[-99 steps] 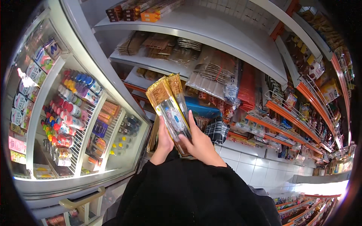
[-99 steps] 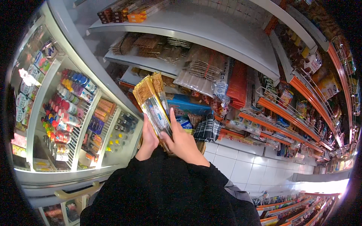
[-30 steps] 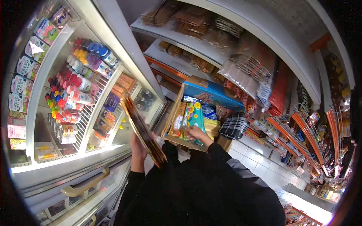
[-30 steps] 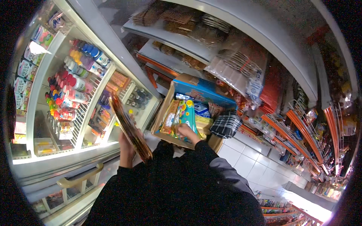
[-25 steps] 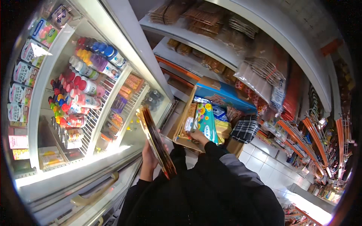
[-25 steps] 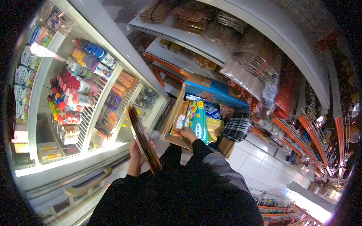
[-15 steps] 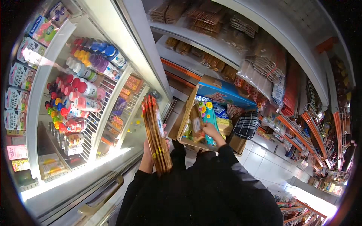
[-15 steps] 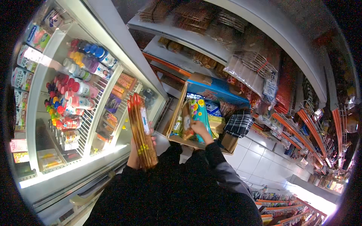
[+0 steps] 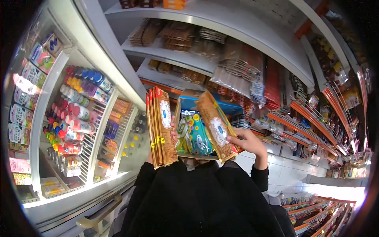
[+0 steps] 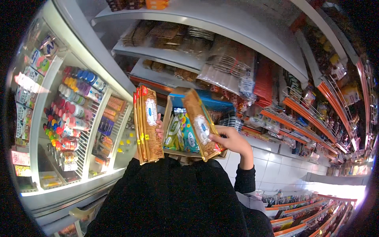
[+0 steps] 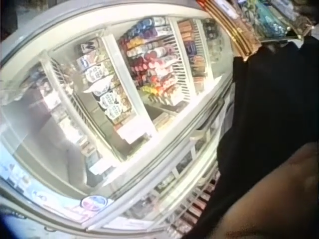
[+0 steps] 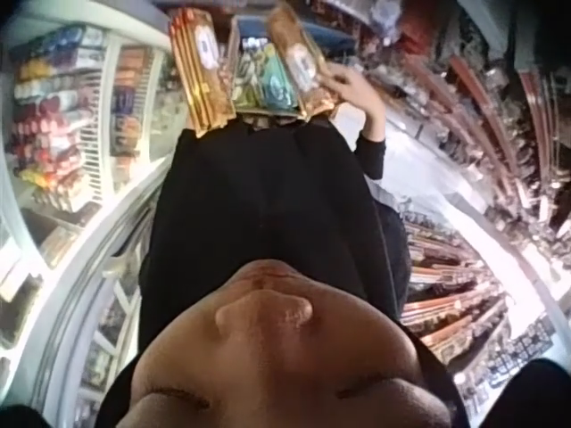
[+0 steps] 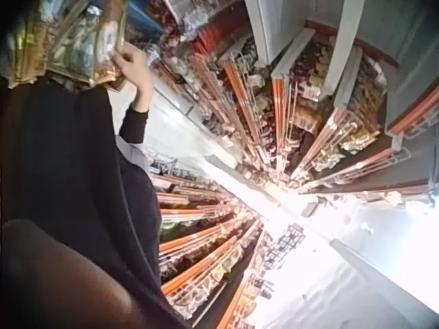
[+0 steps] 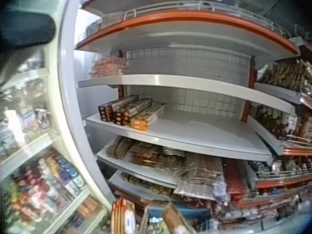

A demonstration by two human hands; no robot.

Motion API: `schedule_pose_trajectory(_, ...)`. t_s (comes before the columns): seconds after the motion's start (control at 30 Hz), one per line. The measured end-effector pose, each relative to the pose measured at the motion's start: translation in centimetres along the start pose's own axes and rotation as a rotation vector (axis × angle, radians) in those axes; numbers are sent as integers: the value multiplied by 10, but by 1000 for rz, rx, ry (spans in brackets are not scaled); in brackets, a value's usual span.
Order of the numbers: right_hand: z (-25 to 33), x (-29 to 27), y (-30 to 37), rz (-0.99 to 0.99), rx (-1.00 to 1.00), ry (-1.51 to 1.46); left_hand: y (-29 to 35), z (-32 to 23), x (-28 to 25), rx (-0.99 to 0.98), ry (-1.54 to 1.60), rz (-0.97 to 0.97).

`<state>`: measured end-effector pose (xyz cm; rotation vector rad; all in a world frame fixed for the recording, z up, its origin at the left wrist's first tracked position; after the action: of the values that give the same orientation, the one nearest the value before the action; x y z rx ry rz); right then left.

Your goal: Stocking grocery store shelves with various packaged items from a box.

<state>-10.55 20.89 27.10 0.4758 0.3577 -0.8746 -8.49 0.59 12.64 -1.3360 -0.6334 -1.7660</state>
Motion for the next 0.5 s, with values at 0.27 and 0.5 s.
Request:
schedule_pose_trajectory(0.27,53,-75,13,-422,-164,939,-27,17,11,20,-138,-255)
schedule_pose_trajectory(0.5,129,-99,42,-593,-433,988,-37,3,-14,3,-439,-236)
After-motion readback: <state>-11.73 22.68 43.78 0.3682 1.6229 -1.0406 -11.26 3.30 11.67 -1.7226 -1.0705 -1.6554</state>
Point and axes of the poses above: each hand's wrist, its own y-axis away from the middle knuckle, its own x-axis out of the palm, z = x × y, the point moved 10 cm from there along -y, towards the middle knuckle, and after that the axes turned 1 degree about y, right-handed, at the moved point
